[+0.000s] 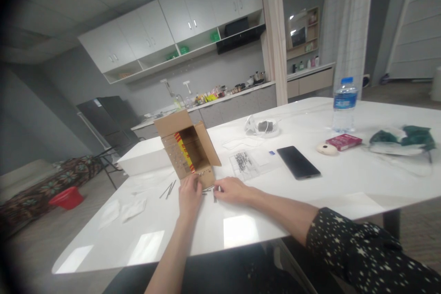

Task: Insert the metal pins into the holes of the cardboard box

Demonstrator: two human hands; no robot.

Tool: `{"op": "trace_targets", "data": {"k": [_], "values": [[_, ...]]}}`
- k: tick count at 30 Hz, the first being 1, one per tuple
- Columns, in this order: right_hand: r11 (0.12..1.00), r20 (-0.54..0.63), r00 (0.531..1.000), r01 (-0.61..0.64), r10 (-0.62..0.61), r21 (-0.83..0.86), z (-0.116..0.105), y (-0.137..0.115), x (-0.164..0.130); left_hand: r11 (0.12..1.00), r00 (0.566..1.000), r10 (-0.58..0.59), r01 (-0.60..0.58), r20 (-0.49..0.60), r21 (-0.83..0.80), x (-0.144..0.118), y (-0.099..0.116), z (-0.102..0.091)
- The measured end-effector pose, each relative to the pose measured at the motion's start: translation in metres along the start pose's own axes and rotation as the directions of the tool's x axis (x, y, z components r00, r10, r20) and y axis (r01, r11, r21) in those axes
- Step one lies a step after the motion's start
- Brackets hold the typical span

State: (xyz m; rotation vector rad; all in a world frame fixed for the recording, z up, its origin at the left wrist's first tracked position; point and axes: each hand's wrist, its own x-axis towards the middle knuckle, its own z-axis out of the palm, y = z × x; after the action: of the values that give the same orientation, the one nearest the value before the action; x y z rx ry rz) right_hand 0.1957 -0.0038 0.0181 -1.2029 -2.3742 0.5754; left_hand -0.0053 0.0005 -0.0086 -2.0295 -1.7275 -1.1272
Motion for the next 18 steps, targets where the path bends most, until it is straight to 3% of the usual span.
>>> {"op": "trace_targets", "data": {"k": [18], "values": [[1.000,0.013,1.000,-0.011,0.011,-0.008,-0.0012,-0.0017,-0.0006,0.996,0.999,-0.033,0.030,0.032,0.083,-0.0038,0.0025,-0.0023]]}}
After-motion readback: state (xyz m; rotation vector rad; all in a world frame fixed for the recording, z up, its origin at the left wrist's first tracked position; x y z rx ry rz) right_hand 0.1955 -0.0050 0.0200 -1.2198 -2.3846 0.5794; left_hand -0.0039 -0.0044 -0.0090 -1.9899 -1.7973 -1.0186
